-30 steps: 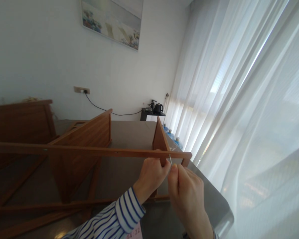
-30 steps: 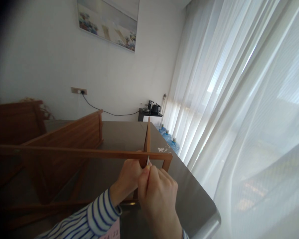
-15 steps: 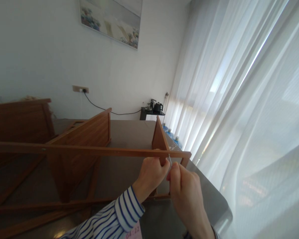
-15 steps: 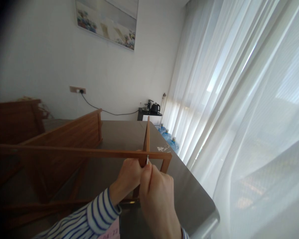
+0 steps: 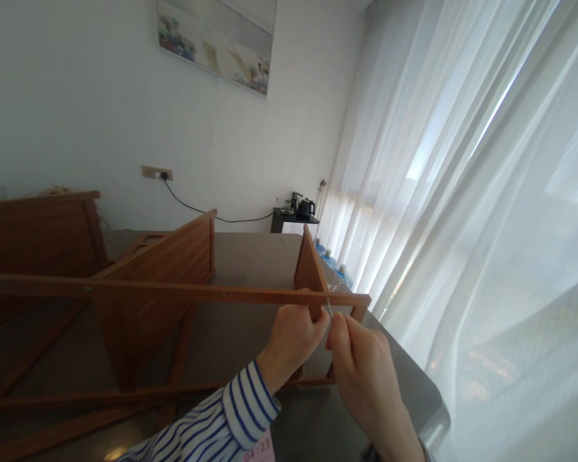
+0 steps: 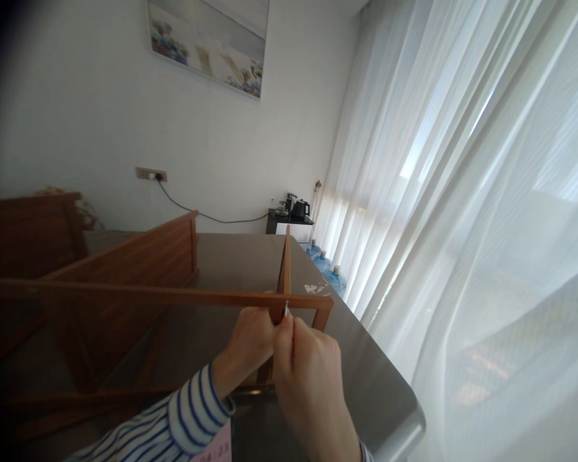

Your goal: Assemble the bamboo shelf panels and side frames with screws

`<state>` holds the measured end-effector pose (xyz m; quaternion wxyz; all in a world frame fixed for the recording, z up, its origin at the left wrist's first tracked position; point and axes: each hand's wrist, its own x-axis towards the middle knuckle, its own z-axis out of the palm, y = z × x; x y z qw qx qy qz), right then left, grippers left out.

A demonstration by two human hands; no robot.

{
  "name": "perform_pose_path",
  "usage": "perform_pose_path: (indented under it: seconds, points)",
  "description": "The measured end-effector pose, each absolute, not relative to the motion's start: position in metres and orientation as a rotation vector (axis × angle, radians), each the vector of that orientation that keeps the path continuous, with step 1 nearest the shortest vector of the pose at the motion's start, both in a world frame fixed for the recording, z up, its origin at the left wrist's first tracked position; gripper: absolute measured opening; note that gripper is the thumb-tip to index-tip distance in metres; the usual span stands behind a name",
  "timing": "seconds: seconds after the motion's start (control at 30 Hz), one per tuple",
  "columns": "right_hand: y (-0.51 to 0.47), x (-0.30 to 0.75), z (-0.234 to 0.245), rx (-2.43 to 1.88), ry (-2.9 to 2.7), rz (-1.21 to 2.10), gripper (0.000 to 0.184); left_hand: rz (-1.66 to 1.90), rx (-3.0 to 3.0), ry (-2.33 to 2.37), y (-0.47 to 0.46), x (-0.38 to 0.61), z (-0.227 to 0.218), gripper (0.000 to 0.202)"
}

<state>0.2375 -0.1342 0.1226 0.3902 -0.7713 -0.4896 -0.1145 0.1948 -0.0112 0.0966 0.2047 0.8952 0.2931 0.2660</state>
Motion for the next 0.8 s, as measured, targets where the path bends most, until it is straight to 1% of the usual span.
perform_pose_path:
  seconds: [0.13,0.3,0.4,0.63,0.8]
  points:
    - [-0.132,0.236,0.116,-1.917,-1.162,-0.173,0.045,0.737,2.482,0.853,-0.012,0.196,0.097,0.022]
    - [-0.133,0.235,0.122,-1.949,-1.197,-0.274,0.045,0.731,2.494,0.839,-0.011,0.196,0.097,0.019]
    - [-0.133,0.235,0.126,-1.979,-1.227,-0.305,0.045,0.717,2.513,0.843,-0.011,0.196,0.096,0.021]
    - [-0.130,0.236,0.117,-1.944,-1.139,-0.165,0.048,0.760,2.470,0.854,-0.011,0.196,0.095,0.019]
    - [-0.131,0.235,0.122,-1.981,-1.158,-0.192,0.047,0.766,2.496,0.821,-0.010,0.196,0.094,0.020]
